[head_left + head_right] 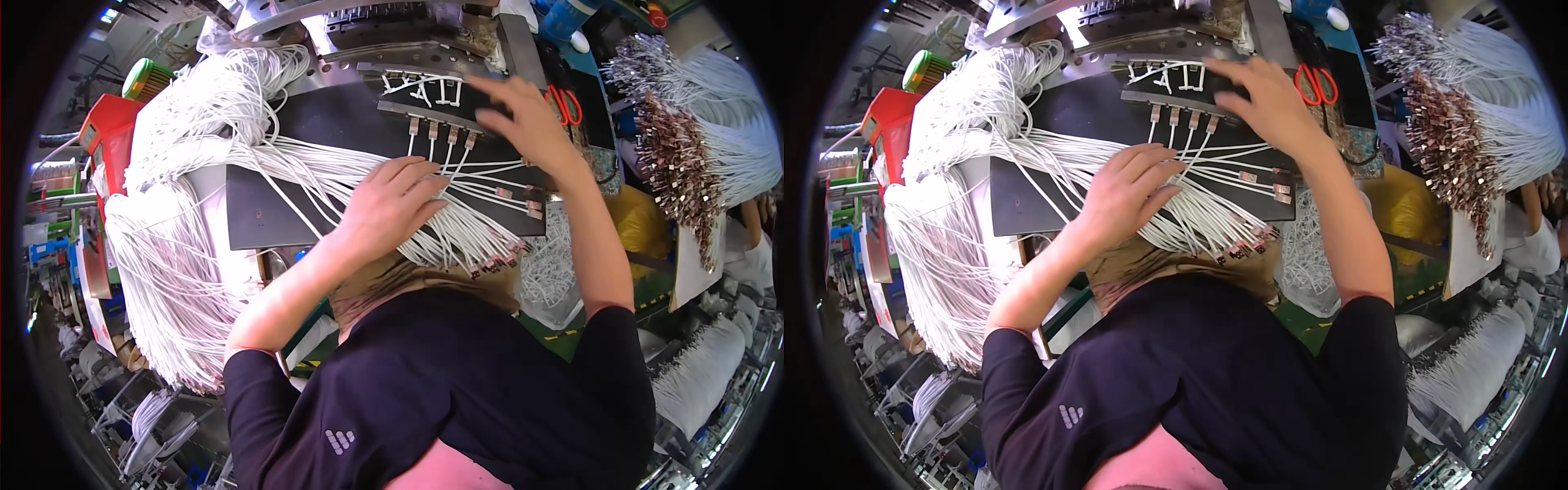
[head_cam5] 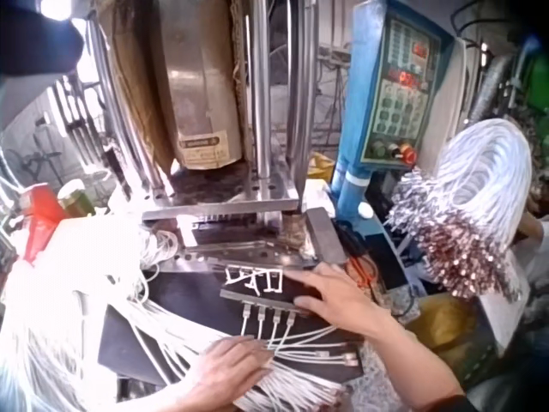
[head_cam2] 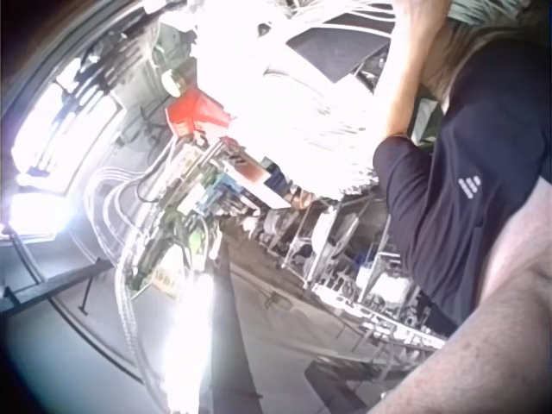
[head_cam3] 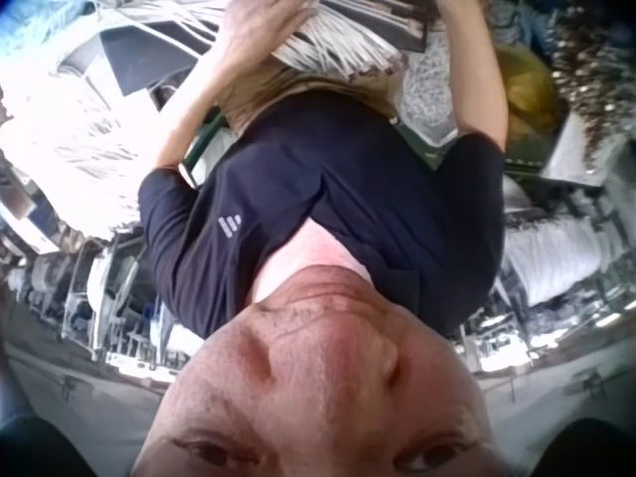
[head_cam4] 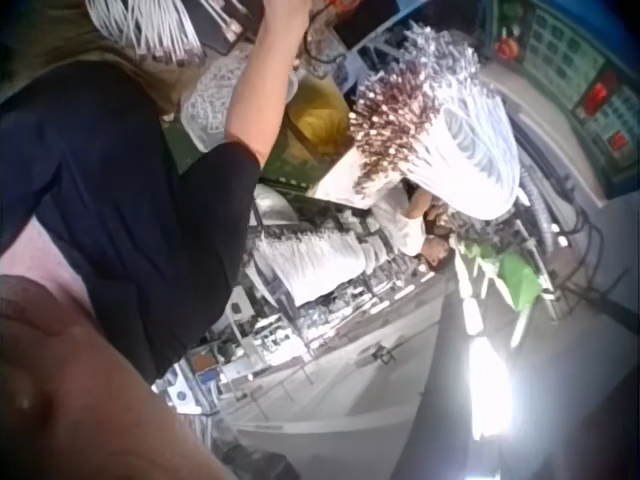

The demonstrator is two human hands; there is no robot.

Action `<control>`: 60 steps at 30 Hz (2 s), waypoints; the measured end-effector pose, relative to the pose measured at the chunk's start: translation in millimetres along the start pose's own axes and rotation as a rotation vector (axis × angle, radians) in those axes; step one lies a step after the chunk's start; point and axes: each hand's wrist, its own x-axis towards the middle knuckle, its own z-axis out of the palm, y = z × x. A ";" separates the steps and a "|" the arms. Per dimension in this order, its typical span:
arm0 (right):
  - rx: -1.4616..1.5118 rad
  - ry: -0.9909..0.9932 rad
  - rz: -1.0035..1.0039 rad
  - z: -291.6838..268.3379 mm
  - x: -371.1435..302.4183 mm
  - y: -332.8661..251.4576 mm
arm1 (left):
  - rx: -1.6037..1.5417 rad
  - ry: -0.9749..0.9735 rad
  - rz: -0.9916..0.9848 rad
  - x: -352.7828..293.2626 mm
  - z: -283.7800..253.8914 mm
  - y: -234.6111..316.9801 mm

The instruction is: Organizing and placing bundles of white wires into a manufacturing machine fixture.

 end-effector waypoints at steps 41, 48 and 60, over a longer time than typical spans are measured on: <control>-0.217 0.246 -0.330 78.1 164.0 -5.6 | 0.505 0.341 -0.163 98.7 3.2 -184.4; -0.181 0.251 -0.367 78.3 162.9 -2.3 | 0.468 0.274 -0.352 96.1 3.8 -176.5; -0.436 0.445 -0.169 104.3 164.1 2.0 | 0.747 0.376 -0.274 100.3 19.5 -193.6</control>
